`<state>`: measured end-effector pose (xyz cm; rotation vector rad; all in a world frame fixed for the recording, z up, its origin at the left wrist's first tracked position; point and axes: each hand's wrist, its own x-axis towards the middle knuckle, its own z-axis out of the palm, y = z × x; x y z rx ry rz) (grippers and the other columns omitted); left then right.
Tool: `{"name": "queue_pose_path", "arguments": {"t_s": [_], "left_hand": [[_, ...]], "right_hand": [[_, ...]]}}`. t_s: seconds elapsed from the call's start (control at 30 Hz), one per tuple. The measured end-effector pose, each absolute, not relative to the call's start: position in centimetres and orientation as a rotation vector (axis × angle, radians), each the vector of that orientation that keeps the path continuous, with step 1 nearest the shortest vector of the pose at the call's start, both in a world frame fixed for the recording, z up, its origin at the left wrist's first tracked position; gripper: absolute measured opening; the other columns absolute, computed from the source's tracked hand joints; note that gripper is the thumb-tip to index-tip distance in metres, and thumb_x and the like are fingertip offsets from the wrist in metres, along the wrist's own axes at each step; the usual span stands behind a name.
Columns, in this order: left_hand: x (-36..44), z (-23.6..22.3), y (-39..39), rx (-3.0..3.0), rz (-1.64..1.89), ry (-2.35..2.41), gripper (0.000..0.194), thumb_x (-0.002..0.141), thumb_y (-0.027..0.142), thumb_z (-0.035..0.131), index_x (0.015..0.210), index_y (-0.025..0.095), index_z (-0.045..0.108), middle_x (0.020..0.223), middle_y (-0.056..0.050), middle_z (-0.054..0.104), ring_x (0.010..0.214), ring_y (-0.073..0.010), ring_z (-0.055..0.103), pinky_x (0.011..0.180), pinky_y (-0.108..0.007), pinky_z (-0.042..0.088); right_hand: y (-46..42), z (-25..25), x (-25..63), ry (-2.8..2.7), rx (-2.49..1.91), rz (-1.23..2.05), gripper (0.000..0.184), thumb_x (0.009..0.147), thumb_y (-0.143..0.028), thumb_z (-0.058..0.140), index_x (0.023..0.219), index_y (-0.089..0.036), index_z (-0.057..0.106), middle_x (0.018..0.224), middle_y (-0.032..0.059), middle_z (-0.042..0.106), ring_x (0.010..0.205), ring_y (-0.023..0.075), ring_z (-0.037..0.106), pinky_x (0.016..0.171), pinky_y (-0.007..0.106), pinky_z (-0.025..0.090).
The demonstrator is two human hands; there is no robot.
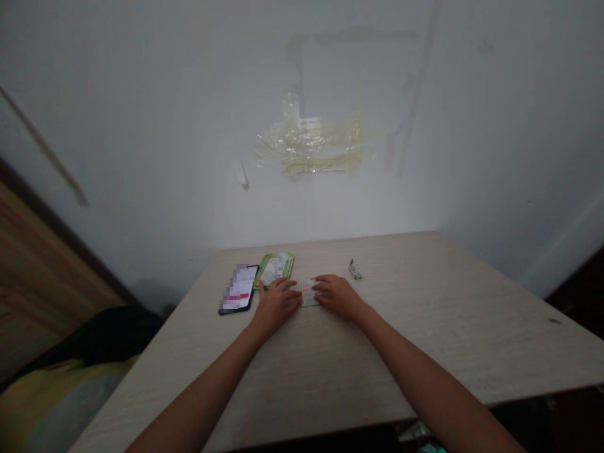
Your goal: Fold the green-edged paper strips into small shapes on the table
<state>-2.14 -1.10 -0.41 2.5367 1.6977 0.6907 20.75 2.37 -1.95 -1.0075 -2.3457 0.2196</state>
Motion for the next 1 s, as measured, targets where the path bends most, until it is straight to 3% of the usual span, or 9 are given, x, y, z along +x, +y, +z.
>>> {"name": "queue_pose_path", "arguments": {"t_s": [0.3,1.0], "left_hand": [[-2.3,-0.5,-0.9,2.483,0.678,1.744,0.017,0.082,0.042,0.065,0.096,0.038,0.072,0.127,0.002,0.062,0.128,-0.0313,0.042,0.104,-0.077,0.000],[-2.2,-0.2,-1.0,2.446,0.676,1.771,0.018,0.082,0.042,0.064,0.098,0.039,0.072,0.129,0.001,0.061,0.131,-0.0318,0.039,0.106,-0.075,-0.001]], "right_hand": [[3.2,-2.8,21.1,-2.172,-1.012,0.389,0.028,0.088,-0.028,0.059,0.114,-0.023,0.069,0.128,0.0118,0.057,0.118,0.0232,0.054,0.104,0.043,0.042],[3.3,-2.9,21.1,-2.169,-1.103,0.345,0.025,0.082,-0.026,0.065,0.106,-0.023,0.072,0.121,0.0108,0.063,0.114,0.0244,0.056,0.103,0.043,0.042]]}}
